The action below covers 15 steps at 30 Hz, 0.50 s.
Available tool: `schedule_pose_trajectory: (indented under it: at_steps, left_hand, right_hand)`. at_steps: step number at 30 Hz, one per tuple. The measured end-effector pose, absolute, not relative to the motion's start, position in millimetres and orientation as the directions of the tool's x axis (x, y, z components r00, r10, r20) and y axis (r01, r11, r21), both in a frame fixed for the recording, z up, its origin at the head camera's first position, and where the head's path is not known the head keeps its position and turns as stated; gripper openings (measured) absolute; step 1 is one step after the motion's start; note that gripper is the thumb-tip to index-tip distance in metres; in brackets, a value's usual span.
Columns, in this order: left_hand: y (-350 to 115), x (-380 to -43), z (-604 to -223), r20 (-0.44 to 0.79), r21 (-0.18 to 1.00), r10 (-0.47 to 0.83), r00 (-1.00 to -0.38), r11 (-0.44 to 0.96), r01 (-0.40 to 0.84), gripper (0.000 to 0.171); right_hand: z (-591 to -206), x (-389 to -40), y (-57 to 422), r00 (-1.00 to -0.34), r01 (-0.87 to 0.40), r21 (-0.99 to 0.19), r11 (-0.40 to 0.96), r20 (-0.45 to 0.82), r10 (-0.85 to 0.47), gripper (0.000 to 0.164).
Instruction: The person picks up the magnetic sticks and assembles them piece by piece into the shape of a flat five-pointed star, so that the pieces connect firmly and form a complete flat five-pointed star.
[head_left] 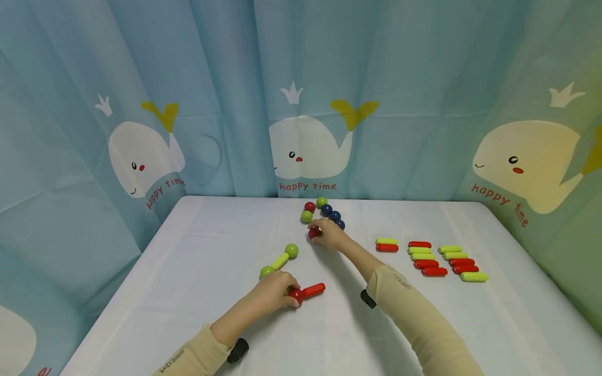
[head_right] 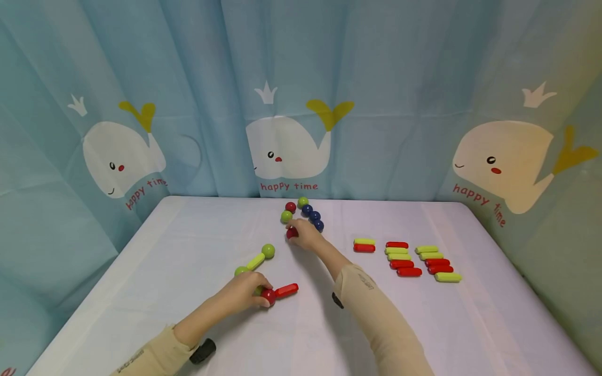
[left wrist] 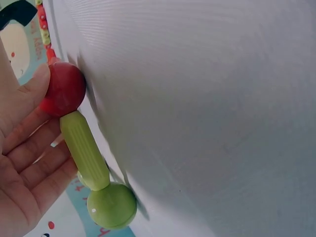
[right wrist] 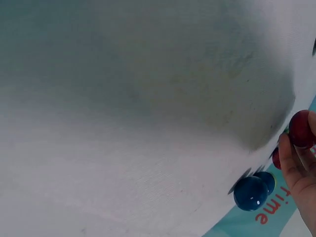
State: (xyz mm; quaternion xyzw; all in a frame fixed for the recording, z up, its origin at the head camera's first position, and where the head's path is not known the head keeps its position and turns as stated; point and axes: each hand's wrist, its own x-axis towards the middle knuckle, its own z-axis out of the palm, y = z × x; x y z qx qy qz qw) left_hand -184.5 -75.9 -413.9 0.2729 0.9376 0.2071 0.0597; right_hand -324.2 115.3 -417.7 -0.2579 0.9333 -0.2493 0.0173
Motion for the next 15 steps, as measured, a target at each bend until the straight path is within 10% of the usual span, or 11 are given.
schedule_pose_trajectory:
  at_steps: [15]
  left_hand:
    - [-70.1, -184.4, -409.1, -0.044, 0.352, 0.554, -0.832, 0.787, 0.506, 0.035]
  right_hand:
    - [-406.6, -289.8, 141.2, -0.793, -0.499, -0.588, 0.636, 0.015, -0.608, 0.031]
